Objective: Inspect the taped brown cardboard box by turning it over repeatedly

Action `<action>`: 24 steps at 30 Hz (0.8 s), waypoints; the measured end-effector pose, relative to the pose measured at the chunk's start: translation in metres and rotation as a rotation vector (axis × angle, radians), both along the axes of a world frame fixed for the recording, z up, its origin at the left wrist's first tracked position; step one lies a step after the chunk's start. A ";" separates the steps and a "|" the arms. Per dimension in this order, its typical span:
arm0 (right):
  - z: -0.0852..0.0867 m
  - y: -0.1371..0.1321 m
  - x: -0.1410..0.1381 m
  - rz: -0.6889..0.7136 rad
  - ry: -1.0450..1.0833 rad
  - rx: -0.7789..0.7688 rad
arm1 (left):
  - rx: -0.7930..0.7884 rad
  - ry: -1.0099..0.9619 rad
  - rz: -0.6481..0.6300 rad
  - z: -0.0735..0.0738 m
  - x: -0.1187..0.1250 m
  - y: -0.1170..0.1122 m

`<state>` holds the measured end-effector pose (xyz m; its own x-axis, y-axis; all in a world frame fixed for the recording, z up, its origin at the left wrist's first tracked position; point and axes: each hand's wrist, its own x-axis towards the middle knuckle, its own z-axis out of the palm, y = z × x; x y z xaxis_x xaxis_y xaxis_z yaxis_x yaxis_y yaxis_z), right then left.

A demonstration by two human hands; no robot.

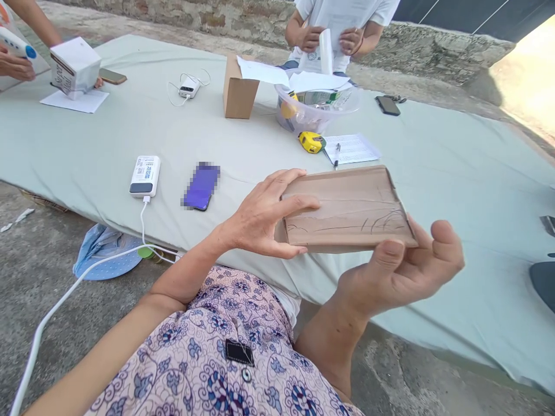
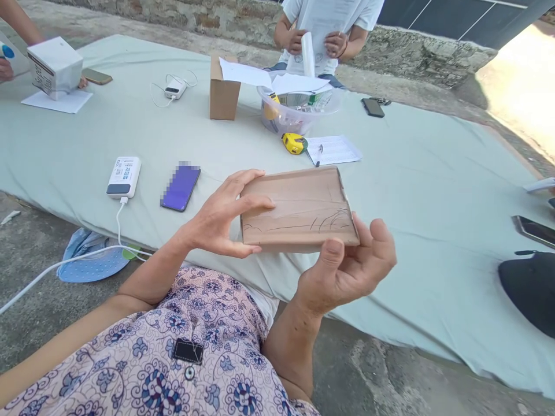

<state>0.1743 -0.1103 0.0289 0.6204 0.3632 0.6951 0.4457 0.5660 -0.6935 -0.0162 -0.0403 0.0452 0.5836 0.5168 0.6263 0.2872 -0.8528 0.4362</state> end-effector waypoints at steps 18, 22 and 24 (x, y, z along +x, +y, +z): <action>-0.011 -0.003 0.002 0.297 0.125 -0.307 | -0.336 -0.506 0.140 -0.012 -0.003 0.012; -0.005 -0.007 0.003 0.332 0.012 -0.495 | -0.483 -0.688 0.259 -0.015 -0.003 0.017; -0.003 -0.009 0.005 0.328 -0.052 -0.567 | -0.584 -0.801 0.285 -0.017 -0.003 0.021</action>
